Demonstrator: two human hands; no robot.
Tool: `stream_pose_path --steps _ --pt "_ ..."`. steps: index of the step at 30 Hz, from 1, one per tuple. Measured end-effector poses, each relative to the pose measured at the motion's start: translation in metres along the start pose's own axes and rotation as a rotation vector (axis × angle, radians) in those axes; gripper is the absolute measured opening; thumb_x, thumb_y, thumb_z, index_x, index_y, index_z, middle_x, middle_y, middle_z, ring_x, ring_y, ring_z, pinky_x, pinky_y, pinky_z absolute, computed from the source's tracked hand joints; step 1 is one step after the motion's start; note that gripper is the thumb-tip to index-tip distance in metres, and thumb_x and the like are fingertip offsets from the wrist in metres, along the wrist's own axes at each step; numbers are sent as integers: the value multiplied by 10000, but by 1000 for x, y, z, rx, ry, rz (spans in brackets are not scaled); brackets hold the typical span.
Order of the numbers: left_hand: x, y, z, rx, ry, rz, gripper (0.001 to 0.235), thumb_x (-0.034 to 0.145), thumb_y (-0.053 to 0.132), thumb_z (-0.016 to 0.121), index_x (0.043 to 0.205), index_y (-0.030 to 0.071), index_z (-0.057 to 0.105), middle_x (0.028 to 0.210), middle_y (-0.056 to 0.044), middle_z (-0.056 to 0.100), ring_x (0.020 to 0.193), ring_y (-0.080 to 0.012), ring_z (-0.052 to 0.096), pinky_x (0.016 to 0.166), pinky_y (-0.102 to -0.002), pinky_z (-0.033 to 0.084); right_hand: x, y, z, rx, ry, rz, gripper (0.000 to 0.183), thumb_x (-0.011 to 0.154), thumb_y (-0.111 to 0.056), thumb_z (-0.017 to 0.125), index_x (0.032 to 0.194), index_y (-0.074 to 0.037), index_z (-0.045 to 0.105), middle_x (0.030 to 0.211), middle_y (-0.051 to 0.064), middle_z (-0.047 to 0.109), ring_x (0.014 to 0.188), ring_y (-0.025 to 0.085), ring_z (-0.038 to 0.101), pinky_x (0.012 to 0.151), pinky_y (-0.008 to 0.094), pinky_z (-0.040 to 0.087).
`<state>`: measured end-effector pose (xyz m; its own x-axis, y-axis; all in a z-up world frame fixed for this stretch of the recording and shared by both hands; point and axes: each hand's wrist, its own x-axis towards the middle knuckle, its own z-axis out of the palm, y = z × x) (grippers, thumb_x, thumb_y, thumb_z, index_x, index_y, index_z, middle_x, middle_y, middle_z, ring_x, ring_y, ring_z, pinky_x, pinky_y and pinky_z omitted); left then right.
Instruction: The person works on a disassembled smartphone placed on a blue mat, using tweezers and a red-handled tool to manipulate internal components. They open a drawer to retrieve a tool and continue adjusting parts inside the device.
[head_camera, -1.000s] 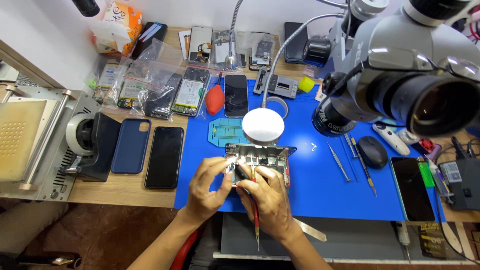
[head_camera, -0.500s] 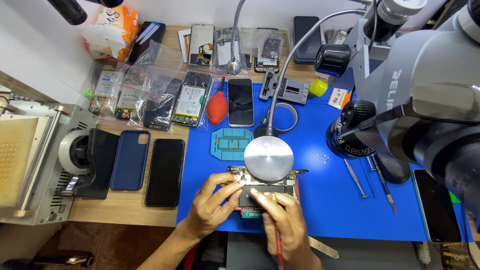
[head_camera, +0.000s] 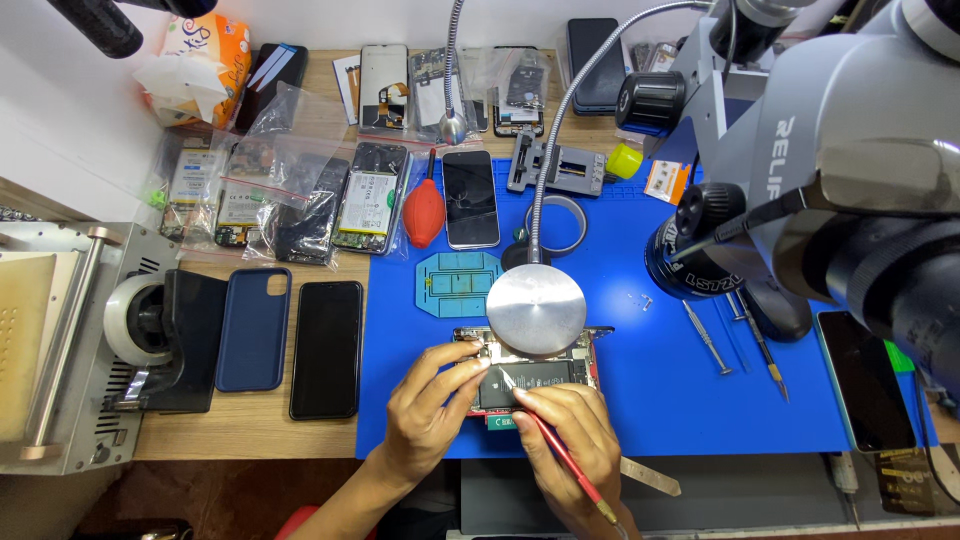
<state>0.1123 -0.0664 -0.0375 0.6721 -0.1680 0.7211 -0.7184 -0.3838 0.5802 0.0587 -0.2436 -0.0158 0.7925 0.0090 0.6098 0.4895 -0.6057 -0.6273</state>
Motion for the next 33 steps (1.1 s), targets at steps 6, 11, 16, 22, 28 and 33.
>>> stream_pose_path --steps 6,11,16,22,28,33 --pt "-1 1 -2 8 -11 -21 171 945 -7 748 1110 4 706 1152 -169 721 1050 -279 758 983 -330 641 -5 -4 2 6 2 29 197 960 -146 701 1116 -36 749 1039 89 776 937 250 721 915 343 582" --pt "1 3 -1 25 9 -23 157 949 -18 737 1104 -2 722 1096 -139 729 997 -247 757 931 -307 643 -7 -7 -3 -23 13 -8 220 970 -173 693 1138 -42 750 1050 87 776 952 259 720 923 355 572" --pt "-2 2 1 -13 24 -20 163 953 -43 729 1110 -4 709 1072 -133 730 972 -246 750 915 -309 637 -7 -18 -4 -45 17 30 221 968 -133 677 1159 -32 723 1069 61 796 947 231 750 919 340 555" --pt "1 0 1 -19 25 -16 151 954 -33 728 1102 -9 714 1071 -138 732 966 -245 752 929 -307 638 1 -23 1 -111 12 16 193 950 -145 720 1111 -50 770 1045 71 793 960 242 729 920 345 558" --pt "4 6 -3 -24 33 -26 144 938 -39 741 1080 -22 728 1051 -141 737 955 -239 758 920 -298 650 -1 -21 10 -115 43 -5 185 946 -118 714 1101 -24 754 1021 91 789 918 244 734 905 357 577" --pt "3 10 -5 -26 41 -113 142 924 -29 756 1061 -2 731 1087 -152 725 997 -228 749 973 -304 639 3 -21 10 -112 28 -44 173 937 -97 722 1093 -34 763 1095 86 804 989 231 753 954 369 581"
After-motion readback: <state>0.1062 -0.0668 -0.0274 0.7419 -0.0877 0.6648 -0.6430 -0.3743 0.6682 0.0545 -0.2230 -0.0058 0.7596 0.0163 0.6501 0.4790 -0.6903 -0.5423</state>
